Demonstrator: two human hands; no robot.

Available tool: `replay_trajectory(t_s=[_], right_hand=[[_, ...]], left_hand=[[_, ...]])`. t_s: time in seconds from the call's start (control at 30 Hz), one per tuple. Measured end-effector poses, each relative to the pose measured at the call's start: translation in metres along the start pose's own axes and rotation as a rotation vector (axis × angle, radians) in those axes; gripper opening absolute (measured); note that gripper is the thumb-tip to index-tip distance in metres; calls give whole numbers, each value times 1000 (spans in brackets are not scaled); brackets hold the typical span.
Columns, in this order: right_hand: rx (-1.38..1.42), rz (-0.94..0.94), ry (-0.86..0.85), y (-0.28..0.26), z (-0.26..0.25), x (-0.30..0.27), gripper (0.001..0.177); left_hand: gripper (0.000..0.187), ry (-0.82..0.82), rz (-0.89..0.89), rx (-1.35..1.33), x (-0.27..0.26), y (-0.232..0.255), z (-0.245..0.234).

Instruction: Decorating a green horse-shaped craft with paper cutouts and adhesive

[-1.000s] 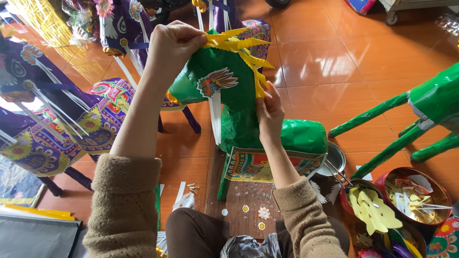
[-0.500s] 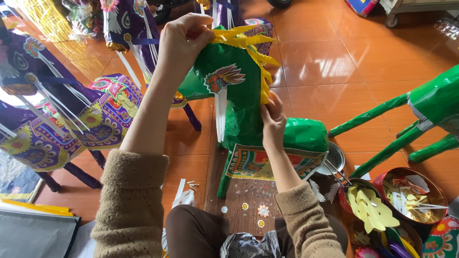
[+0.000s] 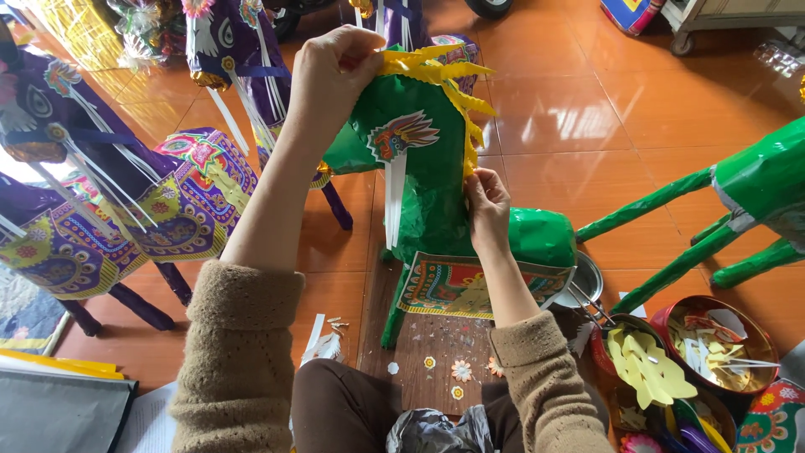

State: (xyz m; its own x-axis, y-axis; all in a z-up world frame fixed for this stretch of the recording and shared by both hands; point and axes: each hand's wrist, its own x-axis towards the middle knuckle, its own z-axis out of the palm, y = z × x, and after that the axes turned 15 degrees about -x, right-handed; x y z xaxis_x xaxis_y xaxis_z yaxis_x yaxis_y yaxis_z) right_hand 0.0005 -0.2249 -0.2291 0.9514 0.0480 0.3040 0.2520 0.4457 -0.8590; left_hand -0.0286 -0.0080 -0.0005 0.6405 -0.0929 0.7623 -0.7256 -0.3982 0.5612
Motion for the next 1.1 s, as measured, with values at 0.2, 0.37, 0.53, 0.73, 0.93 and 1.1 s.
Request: replay_trajectory(t_s=[0.2,0.37,0.53,0.73,0.93,1.1], right_hand=[[-41,-71,37,-21,14,-4,29],[-172,-129,78,-19,26,-17,33],[-197,-69,70,-30,21,-38,35],[-434,46,197,-23,-25,-105,26],[-704,334,219,54,-92,-197,18],[-943,644,14,160,-154,-268,21]], left_hand=[[13,16,-33,-8,-1,3,0],[17,79,-37,29,-3,-4,3],[27,42,-15,-80,-9,-3,-5],[24,264,54,-423,-70,5,-39],[23,729,-464,-105,-284,-114,-2],[52,191,-1128,-85,-525,-242,105]])
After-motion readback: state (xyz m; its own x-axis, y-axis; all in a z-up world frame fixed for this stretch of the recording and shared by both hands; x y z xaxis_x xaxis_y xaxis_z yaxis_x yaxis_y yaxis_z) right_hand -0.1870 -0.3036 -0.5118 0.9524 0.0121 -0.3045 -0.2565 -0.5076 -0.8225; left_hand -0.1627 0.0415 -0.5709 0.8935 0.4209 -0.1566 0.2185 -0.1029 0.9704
